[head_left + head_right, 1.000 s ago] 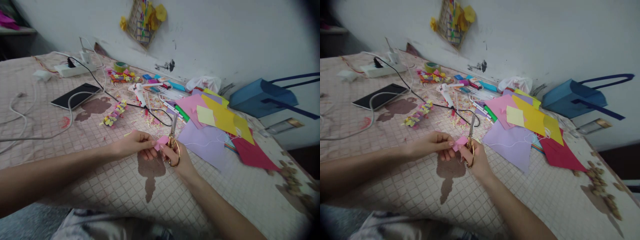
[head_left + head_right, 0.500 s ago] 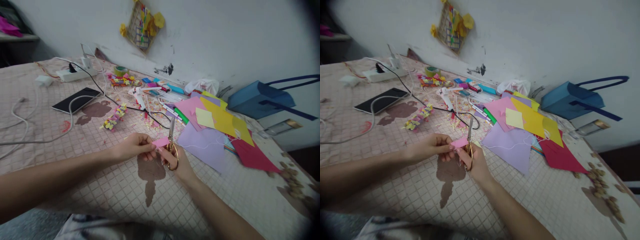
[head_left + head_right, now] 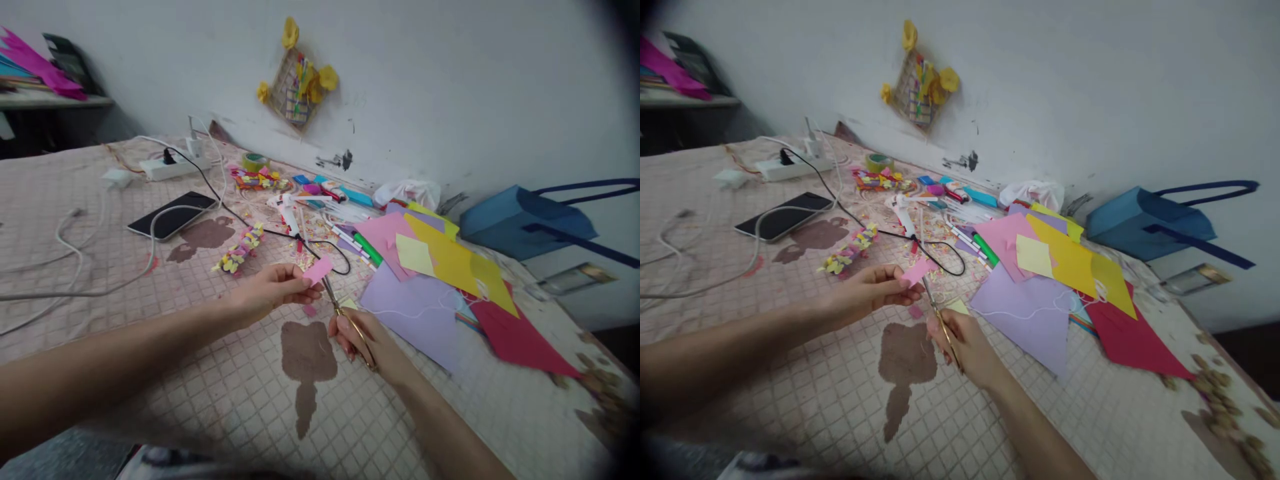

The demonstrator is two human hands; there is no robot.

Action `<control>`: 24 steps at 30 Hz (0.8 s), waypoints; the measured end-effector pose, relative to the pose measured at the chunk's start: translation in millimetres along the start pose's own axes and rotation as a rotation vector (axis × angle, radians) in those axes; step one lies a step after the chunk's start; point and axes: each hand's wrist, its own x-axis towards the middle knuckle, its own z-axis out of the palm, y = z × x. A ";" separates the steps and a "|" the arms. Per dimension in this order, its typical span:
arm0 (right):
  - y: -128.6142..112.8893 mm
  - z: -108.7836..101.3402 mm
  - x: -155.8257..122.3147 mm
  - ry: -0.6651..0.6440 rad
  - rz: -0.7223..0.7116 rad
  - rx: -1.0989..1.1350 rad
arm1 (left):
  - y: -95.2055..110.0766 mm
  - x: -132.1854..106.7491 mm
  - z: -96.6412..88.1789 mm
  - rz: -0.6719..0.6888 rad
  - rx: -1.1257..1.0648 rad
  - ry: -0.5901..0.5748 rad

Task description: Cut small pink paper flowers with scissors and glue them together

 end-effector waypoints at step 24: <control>1.5 -4.2 -4.0 -0.038 -0.006 -0.220 | -1.6 2.6 -1.9 -0.066 -0.079 0.096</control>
